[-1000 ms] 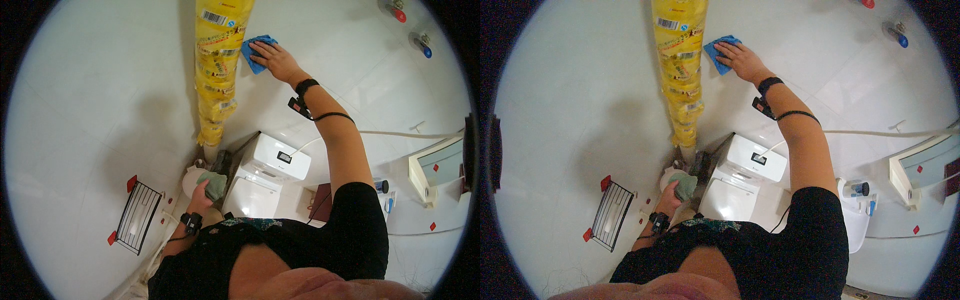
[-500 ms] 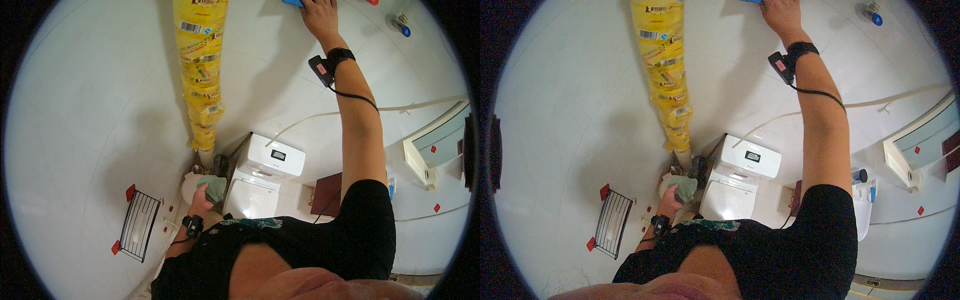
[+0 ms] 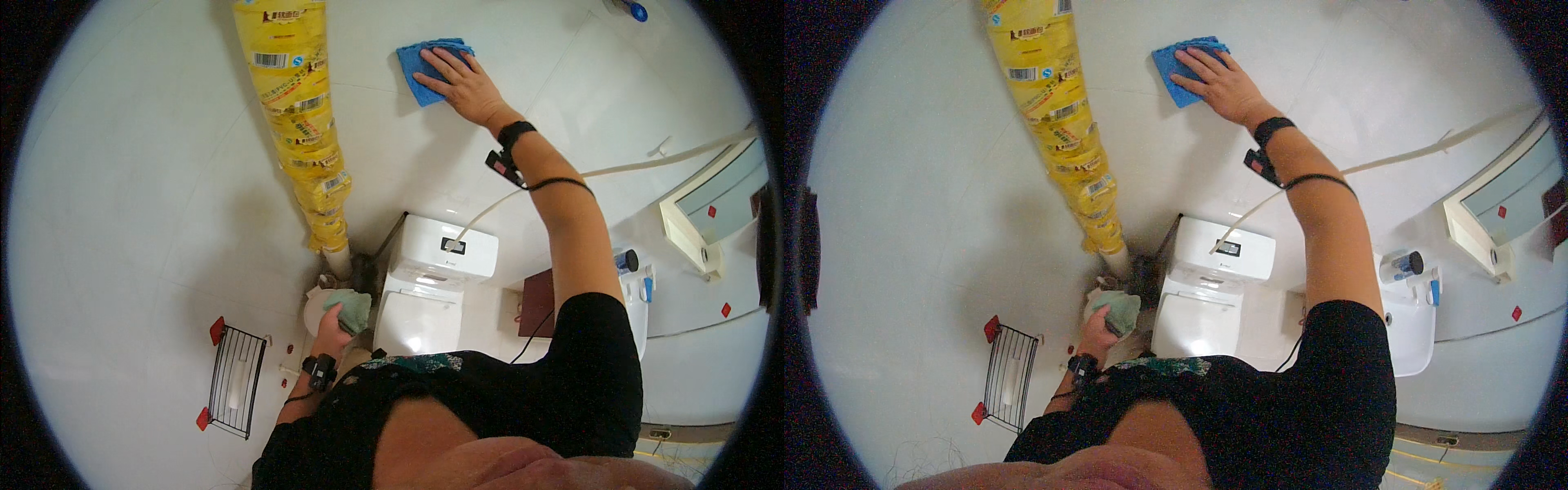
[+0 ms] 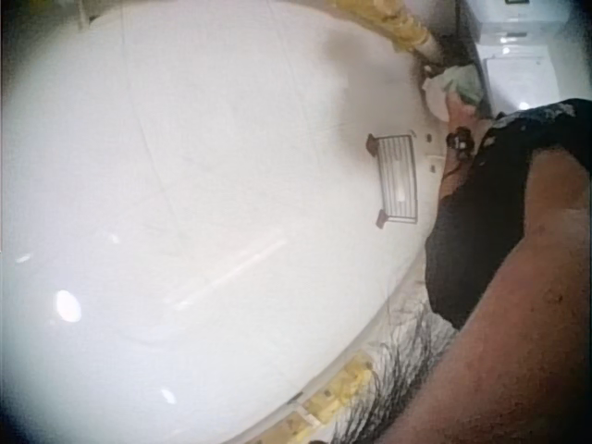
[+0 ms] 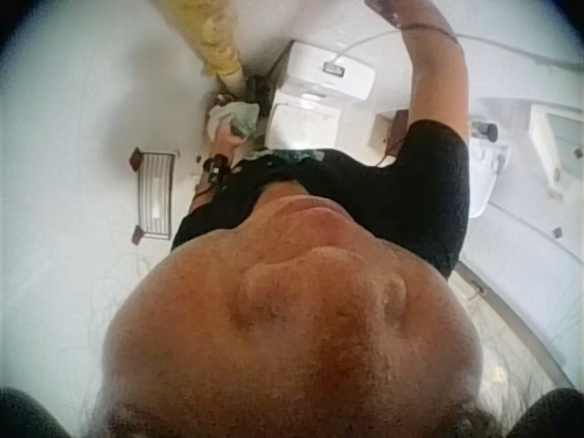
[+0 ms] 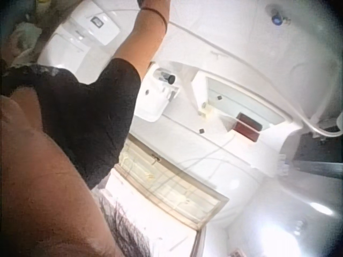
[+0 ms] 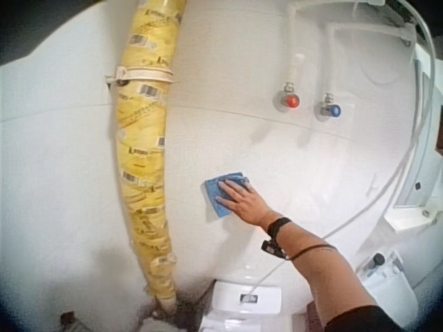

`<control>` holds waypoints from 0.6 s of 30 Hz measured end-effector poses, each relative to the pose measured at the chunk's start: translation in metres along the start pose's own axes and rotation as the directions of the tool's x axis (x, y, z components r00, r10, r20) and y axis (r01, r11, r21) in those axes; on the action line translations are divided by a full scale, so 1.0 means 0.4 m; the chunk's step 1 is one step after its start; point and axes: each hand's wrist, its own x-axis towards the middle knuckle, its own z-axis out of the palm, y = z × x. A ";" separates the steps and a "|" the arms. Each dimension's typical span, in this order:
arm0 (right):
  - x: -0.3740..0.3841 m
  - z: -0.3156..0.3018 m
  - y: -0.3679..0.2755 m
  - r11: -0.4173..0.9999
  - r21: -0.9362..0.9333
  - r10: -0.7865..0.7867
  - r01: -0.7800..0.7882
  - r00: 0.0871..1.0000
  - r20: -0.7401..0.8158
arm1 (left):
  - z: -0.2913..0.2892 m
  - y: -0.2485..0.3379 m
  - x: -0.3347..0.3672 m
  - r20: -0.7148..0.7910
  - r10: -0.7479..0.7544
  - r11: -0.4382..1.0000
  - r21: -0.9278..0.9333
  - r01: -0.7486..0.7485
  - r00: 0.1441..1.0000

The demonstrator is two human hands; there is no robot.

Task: The person wipes the tiled bathroom walls with a blue cloth in the right hand and a green cloth in the left hand, moving around the toilet and sink. The person alternates between the two cloths while cleaning different wall sections.

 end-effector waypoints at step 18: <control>0.029 -0.153 0.204 0.935 0.037 0.335 -0.353 0.843 -0.422 | -0.008 -0.024 0.050 -0.062 -0.034 0.999 0.013 0.035 0.998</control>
